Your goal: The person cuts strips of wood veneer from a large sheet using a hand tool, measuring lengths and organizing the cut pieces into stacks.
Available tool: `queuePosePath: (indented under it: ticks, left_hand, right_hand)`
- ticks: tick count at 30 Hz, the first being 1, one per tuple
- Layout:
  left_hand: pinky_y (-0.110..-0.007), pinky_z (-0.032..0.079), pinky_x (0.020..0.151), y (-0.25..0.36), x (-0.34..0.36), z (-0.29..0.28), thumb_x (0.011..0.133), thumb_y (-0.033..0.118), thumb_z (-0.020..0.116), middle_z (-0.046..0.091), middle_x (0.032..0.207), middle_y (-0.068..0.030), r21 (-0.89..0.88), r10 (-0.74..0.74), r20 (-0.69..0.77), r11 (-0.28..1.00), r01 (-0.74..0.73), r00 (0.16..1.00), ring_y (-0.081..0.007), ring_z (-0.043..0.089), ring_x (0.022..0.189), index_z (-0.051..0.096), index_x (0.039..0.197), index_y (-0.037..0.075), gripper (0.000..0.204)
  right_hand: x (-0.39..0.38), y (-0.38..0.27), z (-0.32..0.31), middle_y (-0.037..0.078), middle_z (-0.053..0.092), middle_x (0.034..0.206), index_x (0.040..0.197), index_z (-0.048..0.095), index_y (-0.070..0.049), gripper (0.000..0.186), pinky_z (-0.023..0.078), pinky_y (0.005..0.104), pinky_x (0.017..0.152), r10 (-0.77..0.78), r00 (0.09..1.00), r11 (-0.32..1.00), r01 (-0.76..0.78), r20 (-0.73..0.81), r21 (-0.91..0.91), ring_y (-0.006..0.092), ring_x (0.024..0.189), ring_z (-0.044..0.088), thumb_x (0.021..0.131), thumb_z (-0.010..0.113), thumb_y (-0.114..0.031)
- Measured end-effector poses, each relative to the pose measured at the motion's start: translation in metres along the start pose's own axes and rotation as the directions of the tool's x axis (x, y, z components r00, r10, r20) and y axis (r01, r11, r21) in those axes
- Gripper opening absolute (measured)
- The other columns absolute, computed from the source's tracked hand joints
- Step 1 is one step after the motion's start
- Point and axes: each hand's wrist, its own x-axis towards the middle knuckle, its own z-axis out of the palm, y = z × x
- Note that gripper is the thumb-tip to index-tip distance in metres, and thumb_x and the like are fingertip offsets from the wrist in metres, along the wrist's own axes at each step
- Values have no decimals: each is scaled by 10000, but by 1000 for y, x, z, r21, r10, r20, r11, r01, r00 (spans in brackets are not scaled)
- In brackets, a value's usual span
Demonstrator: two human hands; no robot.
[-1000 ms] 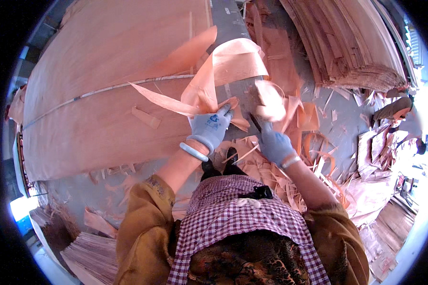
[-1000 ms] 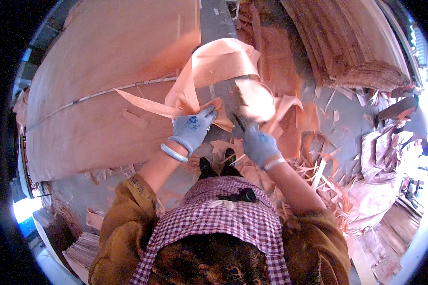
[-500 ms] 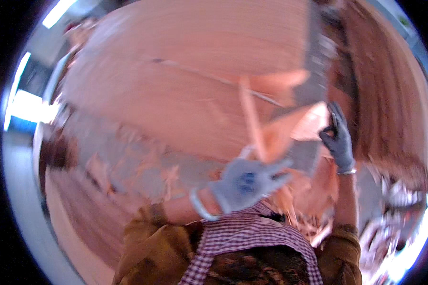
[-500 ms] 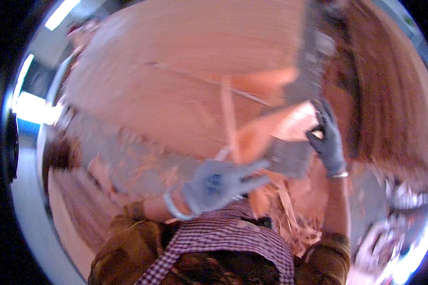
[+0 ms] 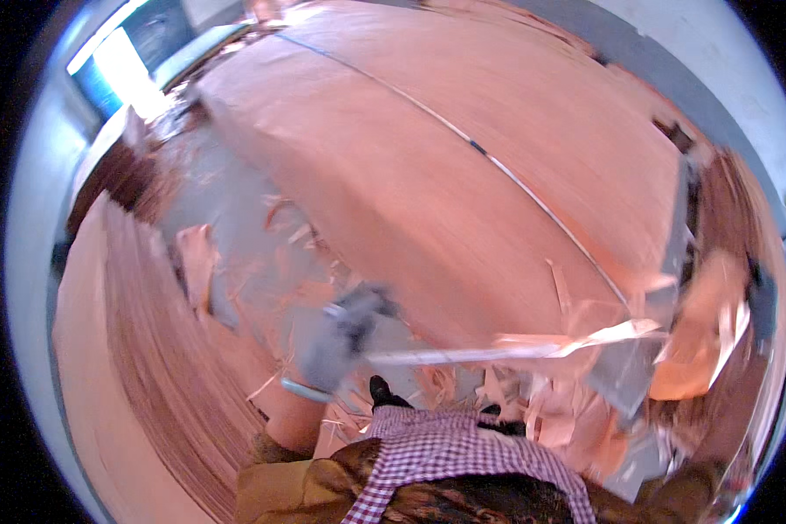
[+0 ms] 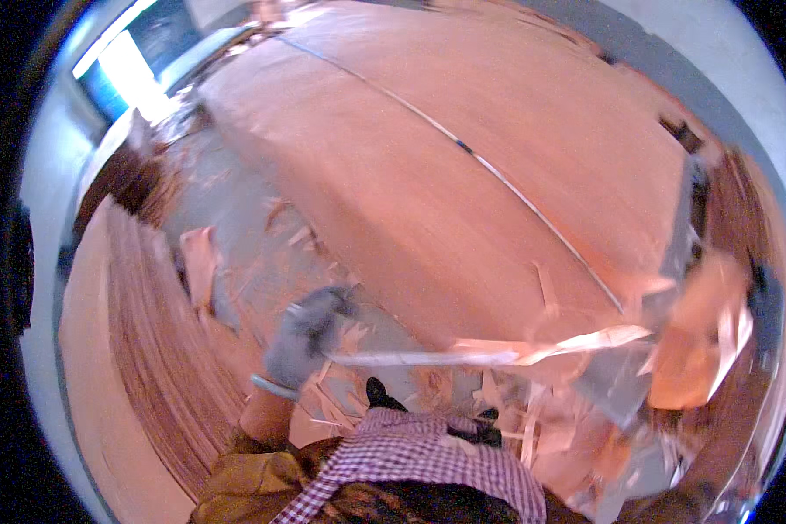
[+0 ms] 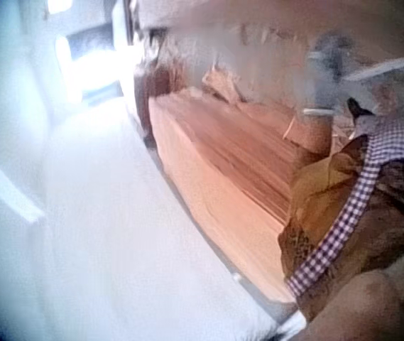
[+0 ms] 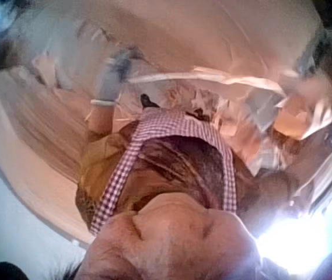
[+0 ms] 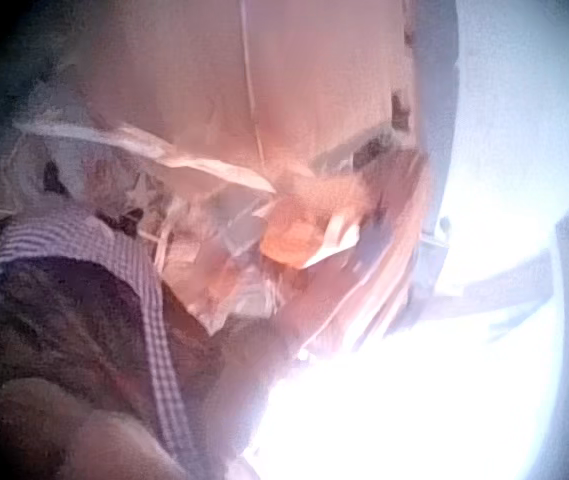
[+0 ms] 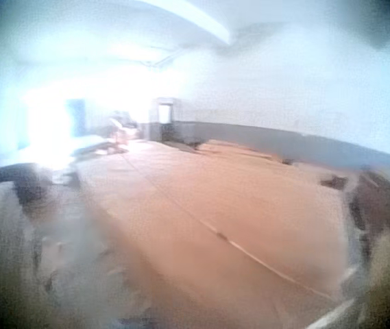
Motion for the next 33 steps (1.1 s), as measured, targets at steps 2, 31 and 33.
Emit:
queuePosePath:
  ticks: [2,31,33]
  left_hand:
    - [-186,371,483,-23,12,-78,932,193,473,629,1097,-90,-447,162,-249,856,-262,955,-51,488,659,543,1206,11,336]
    - [-234,430,590,66,206,-458,925,14,344,522,1168,-207,-792,208,-436,374,-483,876,-190,516,792,470,1214,-68,325]
    - [-235,433,592,61,213,-474,929,24,351,523,1168,-204,-810,245,-385,371,-453,890,-186,511,783,466,1214,-74,323]
  right_hand:
    - [53,-109,-36,231,628,908,981,616,-17,443,480,469,713,-179,977,984,178,112,14,386,855,605,764,604,-403]
    - [13,-814,292,198,463,1306,1387,313,-130,846,425,401,937,-898,372,344,260,235,902,362,1169,483,679,763,-240]
    - [2,-820,313,186,554,1164,1260,434,-139,614,455,418,853,-852,322,504,296,412,811,367,1066,542,722,711,-243]
